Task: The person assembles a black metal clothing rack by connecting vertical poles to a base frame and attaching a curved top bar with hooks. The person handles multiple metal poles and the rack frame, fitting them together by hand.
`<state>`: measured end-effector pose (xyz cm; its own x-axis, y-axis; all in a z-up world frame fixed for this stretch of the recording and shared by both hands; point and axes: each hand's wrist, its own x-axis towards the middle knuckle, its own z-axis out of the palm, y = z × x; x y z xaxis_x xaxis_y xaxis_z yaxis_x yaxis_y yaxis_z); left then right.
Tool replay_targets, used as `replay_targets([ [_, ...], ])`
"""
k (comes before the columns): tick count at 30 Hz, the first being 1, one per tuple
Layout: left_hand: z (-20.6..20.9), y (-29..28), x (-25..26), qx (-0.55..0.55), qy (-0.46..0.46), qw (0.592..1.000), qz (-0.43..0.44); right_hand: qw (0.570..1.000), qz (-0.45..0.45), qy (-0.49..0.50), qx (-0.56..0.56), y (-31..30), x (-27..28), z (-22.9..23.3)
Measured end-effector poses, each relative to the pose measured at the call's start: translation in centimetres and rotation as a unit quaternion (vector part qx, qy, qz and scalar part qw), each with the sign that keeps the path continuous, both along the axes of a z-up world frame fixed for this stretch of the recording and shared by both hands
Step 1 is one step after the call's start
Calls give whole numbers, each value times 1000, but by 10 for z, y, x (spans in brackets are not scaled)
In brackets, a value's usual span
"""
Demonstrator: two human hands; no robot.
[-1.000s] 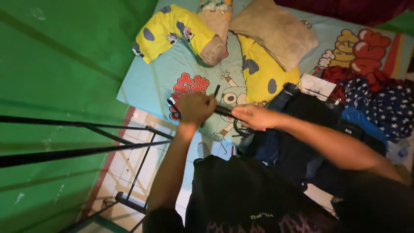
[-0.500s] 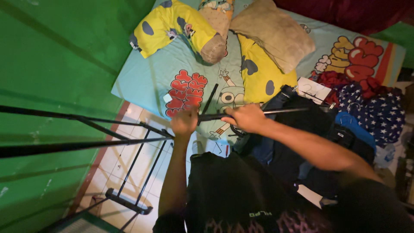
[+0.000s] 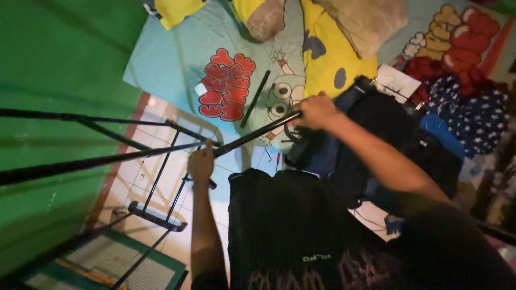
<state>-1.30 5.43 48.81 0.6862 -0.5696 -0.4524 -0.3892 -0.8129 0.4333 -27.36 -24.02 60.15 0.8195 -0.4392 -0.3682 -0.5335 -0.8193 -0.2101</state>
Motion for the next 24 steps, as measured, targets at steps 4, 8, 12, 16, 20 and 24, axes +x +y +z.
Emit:
replay_targets([
  [4, 0, 4, -4, -43, 9, 999, -22, 998, 43, 7, -34, -12, -15, -24],
  [8, 1, -47, -42, -277, -34, 940, -197, 998, 50, 25, -35, 6, 3, -53],
  [12, -21, -103, -88, -98, 92, 953, -272, 995, 24, -67, 64, 16, 14, -82],
  [16, -73, -121, -78, -47, 134, 955, -259, 910, -48, -394, 120, -30, -11, -157],
  [20, -144, -109, -63, -19, 140, 967, -213, 815, -399, -337, 252, -46, -62, -327],
  [24, -215, -106, -56, 33, 169, 966, -191, 848, -440, -159, 250, -14, -93, -522],
])
